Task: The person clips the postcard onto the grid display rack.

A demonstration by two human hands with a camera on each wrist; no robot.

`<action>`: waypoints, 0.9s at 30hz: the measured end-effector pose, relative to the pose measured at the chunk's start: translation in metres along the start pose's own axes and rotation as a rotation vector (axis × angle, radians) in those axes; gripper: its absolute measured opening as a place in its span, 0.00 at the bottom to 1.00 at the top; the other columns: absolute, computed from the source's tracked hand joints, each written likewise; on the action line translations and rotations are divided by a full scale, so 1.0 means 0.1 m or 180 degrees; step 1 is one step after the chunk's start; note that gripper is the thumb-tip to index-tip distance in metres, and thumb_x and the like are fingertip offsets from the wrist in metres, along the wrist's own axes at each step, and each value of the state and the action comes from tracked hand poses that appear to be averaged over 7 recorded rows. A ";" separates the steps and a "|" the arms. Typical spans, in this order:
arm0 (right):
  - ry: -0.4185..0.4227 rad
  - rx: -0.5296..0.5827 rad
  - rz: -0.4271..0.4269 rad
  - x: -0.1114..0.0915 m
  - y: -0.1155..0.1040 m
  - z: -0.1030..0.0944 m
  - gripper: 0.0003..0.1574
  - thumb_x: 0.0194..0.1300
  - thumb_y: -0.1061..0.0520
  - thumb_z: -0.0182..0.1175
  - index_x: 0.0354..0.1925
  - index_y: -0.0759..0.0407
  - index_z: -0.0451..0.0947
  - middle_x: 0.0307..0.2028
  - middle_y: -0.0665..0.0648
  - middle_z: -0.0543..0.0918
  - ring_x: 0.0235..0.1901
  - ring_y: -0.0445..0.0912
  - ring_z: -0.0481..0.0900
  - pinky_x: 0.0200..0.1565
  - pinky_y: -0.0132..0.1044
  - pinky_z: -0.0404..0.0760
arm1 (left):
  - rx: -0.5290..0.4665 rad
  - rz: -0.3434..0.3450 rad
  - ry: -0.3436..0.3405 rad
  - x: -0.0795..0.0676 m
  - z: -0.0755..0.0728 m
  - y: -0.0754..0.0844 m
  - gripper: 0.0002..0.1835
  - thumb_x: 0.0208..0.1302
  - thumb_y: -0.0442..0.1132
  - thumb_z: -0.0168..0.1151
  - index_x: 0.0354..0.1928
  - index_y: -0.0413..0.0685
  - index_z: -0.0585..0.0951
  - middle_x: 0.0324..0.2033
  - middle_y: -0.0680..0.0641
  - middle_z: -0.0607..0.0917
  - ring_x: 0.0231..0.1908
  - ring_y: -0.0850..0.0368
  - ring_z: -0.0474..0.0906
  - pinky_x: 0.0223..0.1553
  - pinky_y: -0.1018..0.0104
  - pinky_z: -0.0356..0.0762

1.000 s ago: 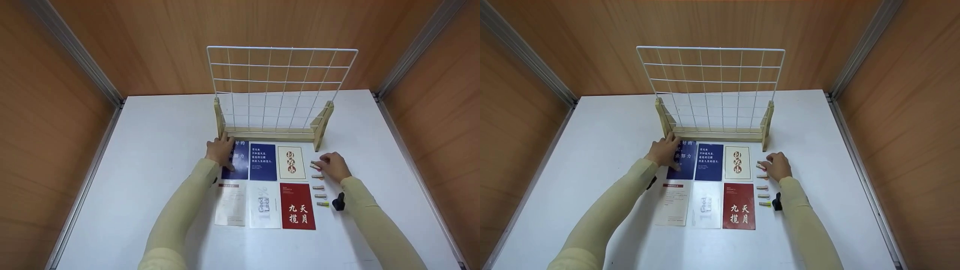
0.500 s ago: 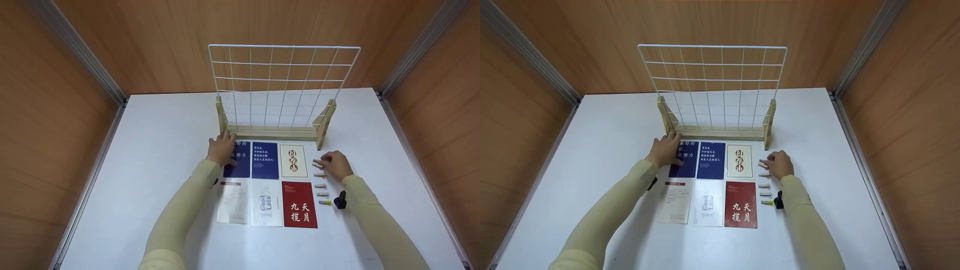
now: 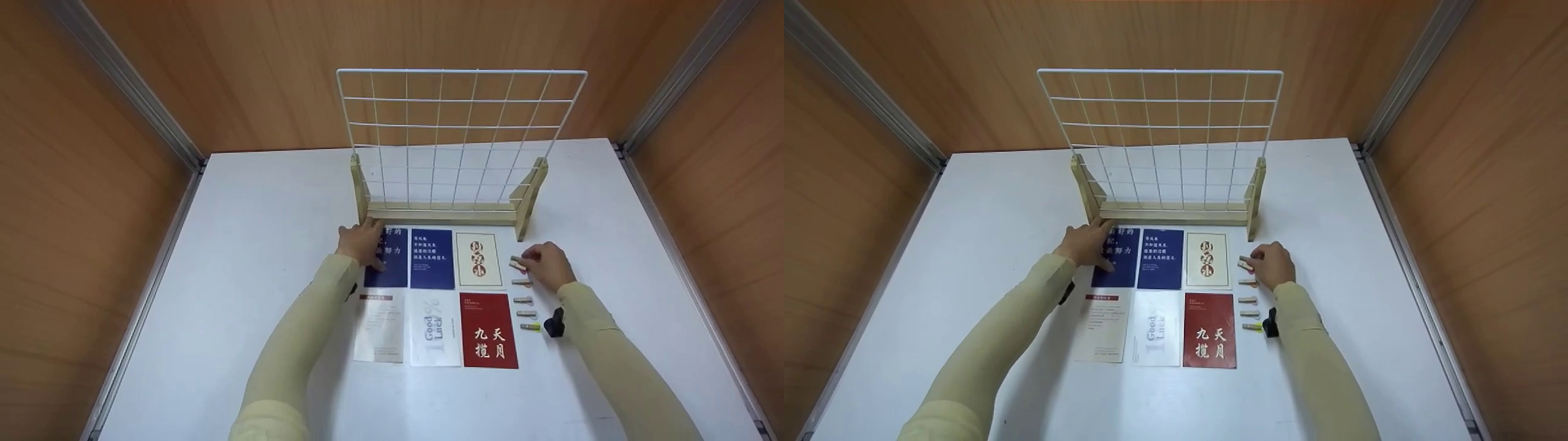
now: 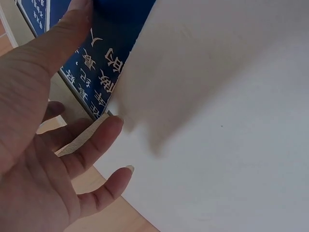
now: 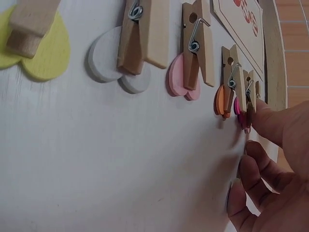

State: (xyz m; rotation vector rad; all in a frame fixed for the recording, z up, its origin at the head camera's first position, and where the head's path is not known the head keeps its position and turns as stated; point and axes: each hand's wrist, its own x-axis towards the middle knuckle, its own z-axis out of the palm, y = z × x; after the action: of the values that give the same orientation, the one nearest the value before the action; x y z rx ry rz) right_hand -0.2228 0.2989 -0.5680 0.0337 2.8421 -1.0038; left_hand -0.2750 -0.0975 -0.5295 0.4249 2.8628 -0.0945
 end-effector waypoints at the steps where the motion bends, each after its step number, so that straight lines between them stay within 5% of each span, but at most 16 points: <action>1: 0.0007 0.0000 -0.0004 0.01 -0.01 -0.01 0.11 0.60 0.56 0.60 0.37 0.63 0.79 0.35 0.60 0.72 0.36 0.52 0.69 0.40 0.45 0.67 | -0.0027 -0.0003 -0.0004 0.01 -0.01 -0.01 0.63 0.22 0.65 0.73 0.67 0.55 0.57 0.62 0.44 0.63 0.51 0.41 0.72 0.47 0.37 0.63; 16: 0.0385 0.0320 -0.0234 -0.04 0.10 0.01 0.09 0.60 0.59 0.58 0.36 0.64 0.78 0.33 0.61 0.78 0.36 0.52 0.73 0.40 0.44 0.69 | -0.0023 -0.0009 -0.0040 0.05 0.01 0.00 0.61 0.19 0.65 0.75 0.65 0.57 0.62 0.59 0.44 0.66 0.50 0.42 0.72 0.45 0.37 0.64; 27: 0.0284 0.0538 0.0092 -0.04 0.12 -0.06 0.12 0.63 0.55 0.56 0.40 0.62 0.75 0.35 0.59 0.78 0.36 0.49 0.74 0.38 0.40 0.72 | -0.0087 0.0038 0.0169 0.03 0.01 0.00 0.62 0.15 0.63 0.76 0.64 0.57 0.63 0.58 0.39 0.63 0.47 0.39 0.74 0.42 0.38 0.66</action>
State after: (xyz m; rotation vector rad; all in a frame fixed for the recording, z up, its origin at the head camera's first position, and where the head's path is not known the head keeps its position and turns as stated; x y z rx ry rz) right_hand -0.2192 0.3120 -0.5698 0.1387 2.8175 -1.2641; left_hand -0.2772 -0.0969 -0.5312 0.4455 2.9095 -0.0425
